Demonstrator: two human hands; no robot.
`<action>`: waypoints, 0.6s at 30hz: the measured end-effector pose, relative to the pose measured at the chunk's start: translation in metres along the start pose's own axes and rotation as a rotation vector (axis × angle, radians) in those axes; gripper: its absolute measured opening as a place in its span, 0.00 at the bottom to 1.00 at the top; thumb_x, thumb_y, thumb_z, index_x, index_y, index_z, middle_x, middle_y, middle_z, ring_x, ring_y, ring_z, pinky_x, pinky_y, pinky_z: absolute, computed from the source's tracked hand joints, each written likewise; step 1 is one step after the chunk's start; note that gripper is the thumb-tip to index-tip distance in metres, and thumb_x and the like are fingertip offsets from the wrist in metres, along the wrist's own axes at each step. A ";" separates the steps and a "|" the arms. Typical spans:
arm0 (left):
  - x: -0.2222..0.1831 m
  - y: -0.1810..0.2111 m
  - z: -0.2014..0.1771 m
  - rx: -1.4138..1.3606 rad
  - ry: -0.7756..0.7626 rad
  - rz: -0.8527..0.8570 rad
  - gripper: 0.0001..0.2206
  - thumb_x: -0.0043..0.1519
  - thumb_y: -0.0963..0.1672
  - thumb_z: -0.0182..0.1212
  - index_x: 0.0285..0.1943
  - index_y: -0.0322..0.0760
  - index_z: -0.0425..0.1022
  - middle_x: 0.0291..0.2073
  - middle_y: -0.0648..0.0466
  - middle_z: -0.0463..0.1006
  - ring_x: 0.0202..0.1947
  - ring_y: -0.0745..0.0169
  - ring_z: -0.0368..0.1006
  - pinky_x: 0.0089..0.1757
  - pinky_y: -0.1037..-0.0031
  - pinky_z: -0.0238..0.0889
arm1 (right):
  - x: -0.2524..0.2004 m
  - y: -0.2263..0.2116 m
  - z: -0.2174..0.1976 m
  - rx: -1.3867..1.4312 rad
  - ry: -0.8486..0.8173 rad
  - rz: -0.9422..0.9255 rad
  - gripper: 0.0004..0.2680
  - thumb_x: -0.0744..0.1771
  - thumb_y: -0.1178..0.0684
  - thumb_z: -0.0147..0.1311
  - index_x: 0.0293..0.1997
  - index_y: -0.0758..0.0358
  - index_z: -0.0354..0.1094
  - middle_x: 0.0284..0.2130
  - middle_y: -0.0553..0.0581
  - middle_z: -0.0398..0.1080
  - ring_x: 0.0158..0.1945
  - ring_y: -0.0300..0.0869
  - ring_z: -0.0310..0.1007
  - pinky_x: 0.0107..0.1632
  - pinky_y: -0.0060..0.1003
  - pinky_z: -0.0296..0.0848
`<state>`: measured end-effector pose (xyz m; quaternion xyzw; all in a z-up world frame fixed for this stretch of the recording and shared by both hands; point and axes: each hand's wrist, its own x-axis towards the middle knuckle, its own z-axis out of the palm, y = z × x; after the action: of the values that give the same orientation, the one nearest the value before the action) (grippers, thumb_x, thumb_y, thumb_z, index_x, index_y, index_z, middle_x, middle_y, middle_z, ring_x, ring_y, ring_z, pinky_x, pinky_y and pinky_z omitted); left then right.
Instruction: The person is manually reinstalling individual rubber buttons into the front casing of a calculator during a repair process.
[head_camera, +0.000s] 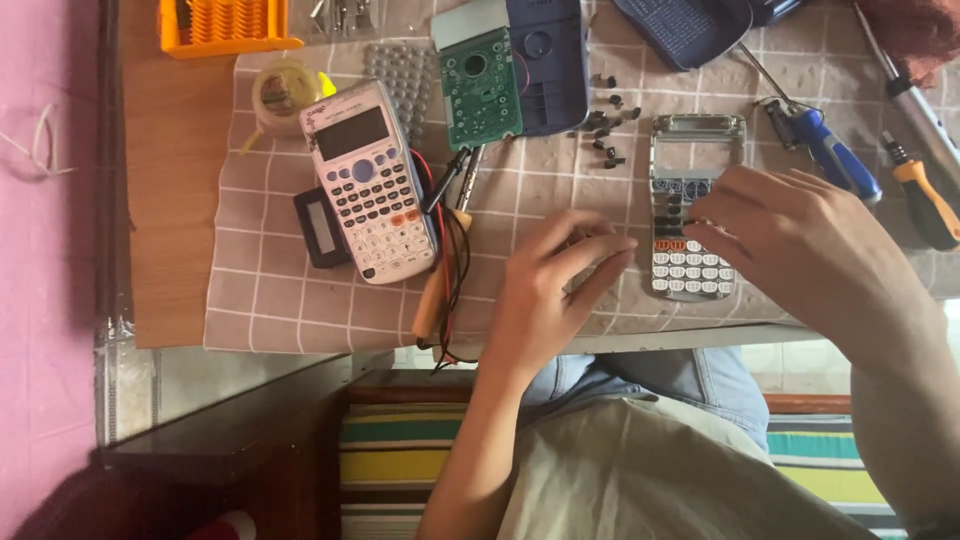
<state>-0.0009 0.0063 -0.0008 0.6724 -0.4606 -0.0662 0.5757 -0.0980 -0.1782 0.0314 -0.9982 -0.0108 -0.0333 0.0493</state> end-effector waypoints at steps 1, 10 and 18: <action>0.001 0.001 0.000 0.002 -0.006 0.004 0.04 0.57 0.37 0.56 0.40 0.31 0.71 0.36 0.52 0.67 0.31 0.62 0.68 0.35 0.75 0.65 | 0.000 0.000 -0.001 0.003 -0.010 0.007 0.03 0.63 0.53 0.52 0.32 0.58 0.67 0.29 0.47 0.64 0.29 0.40 0.69 0.30 0.38 0.70; 0.006 0.003 0.001 0.064 -0.014 -0.004 0.03 0.57 0.38 0.55 0.37 0.30 0.72 0.34 0.51 0.67 0.30 0.63 0.69 0.32 0.78 0.65 | 0.005 -0.002 -0.006 0.018 0.010 -0.031 0.02 0.63 0.56 0.53 0.29 0.58 0.66 0.24 0.49 0.60 0.25 0.42 0.64 0.29 0.37 0.67; 0.004 -0.002 0.003 0.066 -0.027 -0.006 0.04 0.56 0.37 0.57 0.37 0.30 0.71 0.34 0.51 0.68 0.30 0.64 0.69 0.32 0.80 0.67 | 0.006 -0.004 -0.004 -0.031 0.010 -0.003 0.06 0.64 0.56 0.52 0.24 0.59 0.62 0.23 0.49 0.59 0.24 0.41 0.63 0.29 0.36 0.67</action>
<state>-0.0001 0.0011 -0.0015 0.6915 -0.4682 -0.0620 0.5466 -0.0921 -0.1749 0.0360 -0.9986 -0.0118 -0.0387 0.0340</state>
